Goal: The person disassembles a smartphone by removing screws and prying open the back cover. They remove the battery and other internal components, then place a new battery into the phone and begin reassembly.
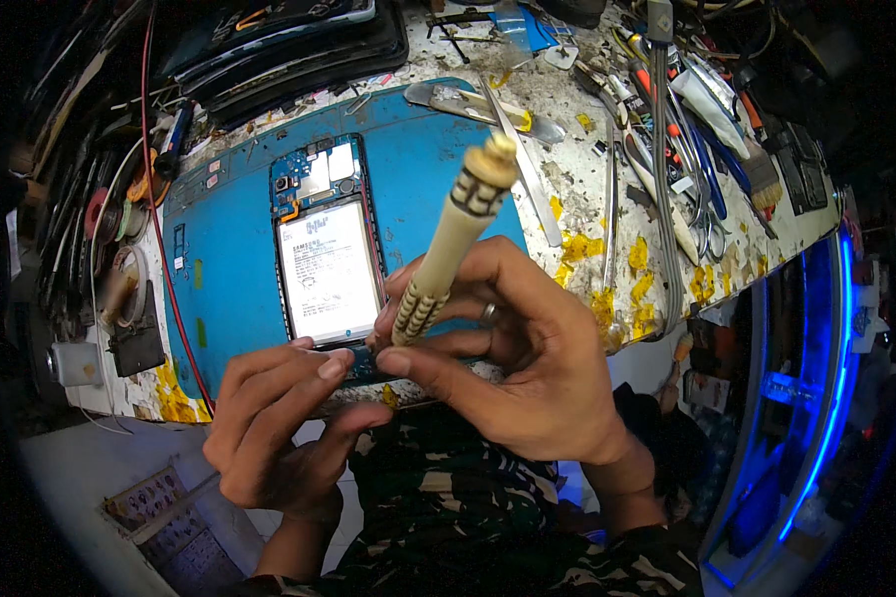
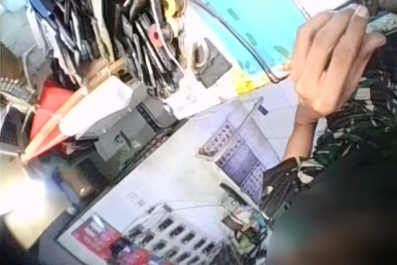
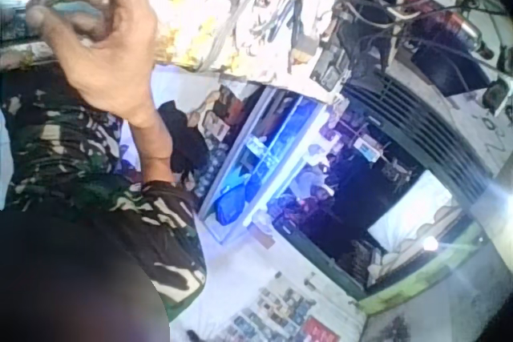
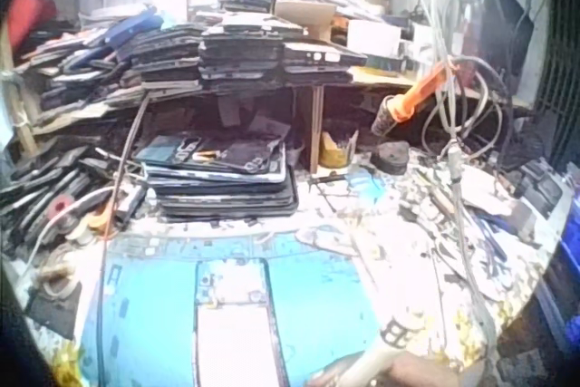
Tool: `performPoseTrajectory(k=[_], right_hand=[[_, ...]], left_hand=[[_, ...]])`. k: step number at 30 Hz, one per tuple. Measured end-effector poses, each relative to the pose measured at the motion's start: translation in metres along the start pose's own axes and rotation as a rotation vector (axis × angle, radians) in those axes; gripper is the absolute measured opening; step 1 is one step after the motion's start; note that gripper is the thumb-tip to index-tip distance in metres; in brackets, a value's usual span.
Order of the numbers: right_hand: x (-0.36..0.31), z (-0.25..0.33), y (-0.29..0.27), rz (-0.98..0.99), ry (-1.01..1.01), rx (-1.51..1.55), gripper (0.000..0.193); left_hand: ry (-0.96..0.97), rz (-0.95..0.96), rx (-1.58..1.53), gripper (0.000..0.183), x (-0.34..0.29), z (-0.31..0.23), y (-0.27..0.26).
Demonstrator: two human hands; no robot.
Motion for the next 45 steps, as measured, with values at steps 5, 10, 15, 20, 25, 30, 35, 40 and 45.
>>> performPoseTrajectory(k=[5, 10, 15, 20, 25, 30, 35, 40, 45], right_hand=[[0.0, 0.004, 0.006, -0.058, 0.055, 0.04, 0.04], [0.0, 0.0, 0.005, -0.049, -0.068, -0.006, 0.043], [0.001, -0.002, 0.003, -0.067, -0.039, 0.013, 0.05], [-0.001, -0.002, 0.002, -0.081, -0.021, 0.049, 0.048], [-0.003, -0.006, 0.001, 0.005, -0.081, 0.015, 0.045], [-0.003, -0.009, -0.002, 0.1, -0.178, -0.051, 0.042], [-0.005, -0.009, 0.001, -0.039, -0.136, 0.047, 0.037], [-0.004, 0.007, -0.005, 0.036, 0.012, 0.0, 0.034], [0.001, 0.011, -0.009, 0.167, -0.148, -0.681, 0.029]], left_hand=[[-0.021, -0.055, -0.044, 0.036, 0.001, -0.002, 0.006], [-0.037, -0.028, -0.106, 0.035, 0.0, 0.001, 0.011], [-0.059, -0.019, -0.149, 0.034, 0.001, 0.001, 0.013], [-0.114, -0.013, -0.158, 0.033, 0.002, -0.004, 0.013], [-0.147, -0.016, -0.128, 0.028, 0.006, -0.005, 0.014], [-0.266, 0.042, -0.356, 0.019, 0.007, -0.006, 0.018], [-0.685, -0.064, -0.957, 0.015, -0.001, -0.007, 0.023], [-0.428, -0.043, -0.639, 0.018, 0.001, -0.004, 0.015], [-0.307, -0.11, -0.231, 0.021, 0.004, 0.006, 0.018]])
Point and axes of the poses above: each hand's wrist, its own x-axis towards the middle knuckle, its own y-axis out of the palm, z = x × y, the point moved 2 cm from there along x, towards the middle knuckle, and after that the axes turned 12 degrees about -y, right-handed, at the moved point
